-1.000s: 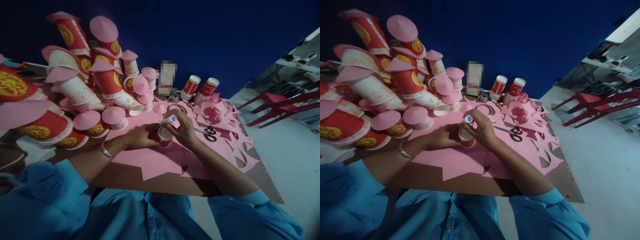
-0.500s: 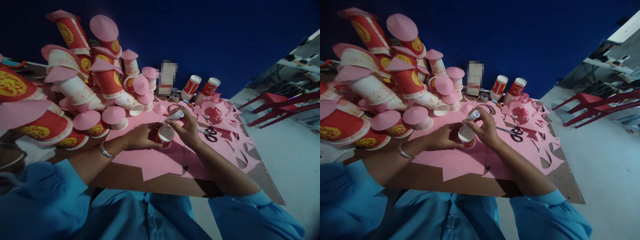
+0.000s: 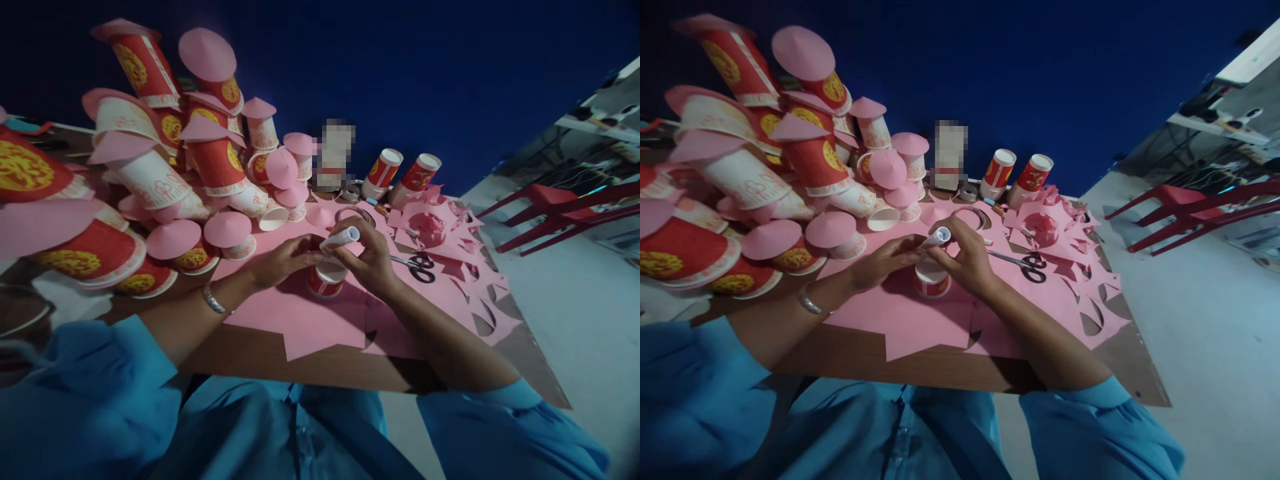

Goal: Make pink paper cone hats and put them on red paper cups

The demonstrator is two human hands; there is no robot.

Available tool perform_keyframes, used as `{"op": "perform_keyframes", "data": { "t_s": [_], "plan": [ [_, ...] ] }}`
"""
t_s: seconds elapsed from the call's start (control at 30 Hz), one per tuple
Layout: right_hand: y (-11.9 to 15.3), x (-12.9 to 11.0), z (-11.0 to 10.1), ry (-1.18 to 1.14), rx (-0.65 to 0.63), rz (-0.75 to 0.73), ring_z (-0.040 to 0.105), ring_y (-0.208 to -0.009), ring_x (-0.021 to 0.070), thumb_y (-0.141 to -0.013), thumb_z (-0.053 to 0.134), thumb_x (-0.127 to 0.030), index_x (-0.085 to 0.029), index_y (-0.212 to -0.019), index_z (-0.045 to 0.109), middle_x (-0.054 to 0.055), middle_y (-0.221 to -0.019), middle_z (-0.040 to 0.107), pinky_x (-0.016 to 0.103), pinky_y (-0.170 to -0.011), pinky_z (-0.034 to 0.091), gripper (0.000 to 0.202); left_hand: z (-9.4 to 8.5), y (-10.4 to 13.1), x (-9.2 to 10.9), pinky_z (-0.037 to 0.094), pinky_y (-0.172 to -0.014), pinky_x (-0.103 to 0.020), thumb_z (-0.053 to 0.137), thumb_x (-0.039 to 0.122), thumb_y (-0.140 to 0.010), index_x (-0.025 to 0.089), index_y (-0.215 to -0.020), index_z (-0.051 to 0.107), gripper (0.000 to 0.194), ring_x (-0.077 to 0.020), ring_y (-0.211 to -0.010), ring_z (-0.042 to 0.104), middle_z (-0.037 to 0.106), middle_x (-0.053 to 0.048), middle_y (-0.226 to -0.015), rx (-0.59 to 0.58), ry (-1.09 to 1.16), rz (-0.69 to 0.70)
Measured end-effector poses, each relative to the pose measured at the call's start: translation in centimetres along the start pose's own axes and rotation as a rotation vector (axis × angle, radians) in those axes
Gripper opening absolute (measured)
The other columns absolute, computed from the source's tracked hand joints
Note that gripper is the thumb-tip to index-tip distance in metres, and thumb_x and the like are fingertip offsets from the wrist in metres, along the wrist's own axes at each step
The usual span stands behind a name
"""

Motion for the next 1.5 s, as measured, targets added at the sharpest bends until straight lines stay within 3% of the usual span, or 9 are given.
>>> {"op": "perform_keyframes", "data": {
  "t_s": [0.27,0.57,0.83,1.17,1.27,1.33,1.5],
  "plan": [
    [0.1,0.1,0.4,-0.028,-0.012,0.028,0.064,-0.081,0.0175,-0.093,0.068,-0.024,-0.023,-0.097,0.065,0.002,-0.092,0.069,0.033,-0.073,0.054,0.004,0.2,-0.1,-0.9,0.049,-0.091,-0.036,0.083,0.035,-0.078,0.016,-0.094,0.072,0.026,-0.0192,-0.093,0.066,0.073,-0.004,-0.096,0.127,0.091,-0.04],
    [0.3,0.8,0.6,-0.18,0.068,0.235,0.064,-0.079,0.0154,-0.09,0.076,-0.035,-0.024,-0.095,0.064,0.0,-0.09,0.068,0.03,-0.069,0.054,0.017,1.3,0.5,-0.3,0.048,-0.085,-0.03,0.082,0.02,-0.072,0.017,-0.096,0.073,0.026,-0.0161,-0.086,0.066,0.075,-0.002,-0.092,0.135,0.446,-0.221],
    [0.4,3.2,0.0,-0.33,0.248,0.425,0.065,-0.075,0.0152,-0.082,0.082,-0.053,-0.024,-0.093,0.063,0.001,-0.09,0.065,0.03,-0.063,0.057,0.037,1.2,0.6,-0.2,0.049,-0.085,-0.031,0.085,0.022,-0.075,0.016,-0.107,0.073,0.034,-0.0174,-0.091,0.069,0.077,-0.006,-0.108,0.064,0.501,-0.22],
    [0.1,2.8,-0.4,-0.431,0.225,0.466,0.063,-0.067,0.0129,-0.079,0.084,-0.055,-0.025,-0.089,0.06,-0.003,-0.08,0.063,0.028,-0.057,0.058,0.04,0.5,0.7,0.0,0.048,-0.089,-0.03,0.088,0.035,-0.077,0.02,-0.114,0.074,0.042,-0.0226,-0.111,0.067,0.074,-0.008,-0.12,0.111,0.421,-0.148],
    [0.1,2.6,-0.4,-0.425,0.205,0.487,0.063,-0.065,0.0131,-0.078,0.084,-0.059,-0.024,-0.088,0.059,-0.003,-0.078,0.061,0.028,-0.055,0.057,0.044,-0.1,0.8,-0.1,0.048,-0.091,-0.03,0.088,0.037,-0.078,0.021,-0.119,0.073,0.047,-0.0238,-0.115,0.066,0.072,-0.009,-0.126,0.073,0.366,-0.13],
    [0.2,2.3,-0.5,-0.394,0.189,0.476,0.063,-0.065,0.0135,-0.078,0.084,-0.062,-0.024,-0.087,0.059,-0.003,-0.078,0.06,0.029,-0.056,0.057,0.046,-0.4,0.8,-0.2,0.048,-0.101,-0.034,0.089,0.036,-0.076,0.022,-0.124,0.071,0.052,-0.0268,-0.125,0.063,0.069,-0.01,-0.134,0.016,0.326,-0.101],
    [0.2,1.2,-1.0,-0.25,0.122,0.366,0.06,-0.066,0.0144,-0.084,0.08,-0.06,-0.023,-0.082,0.059,-0.001,-0.078,0.062,0.031,-0.059,0.055,0.042,-0.3,1.0,-0.3,0.046,-0.114,-0.048,0.097,0.031,-0.063,0.027,-0.141,0.061,0.086,-0.0346,-0.142,0.054,0.058,-0.014,-0.152,-0.19,0.072,-0.029]
  ]
}}
Point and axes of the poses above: each hand's wrist, its own y-axis away from the middle knuckle, its own z-axis out of the palm, x = y × z, the point moved 4 cm from there along -y, towards the middle knuckle
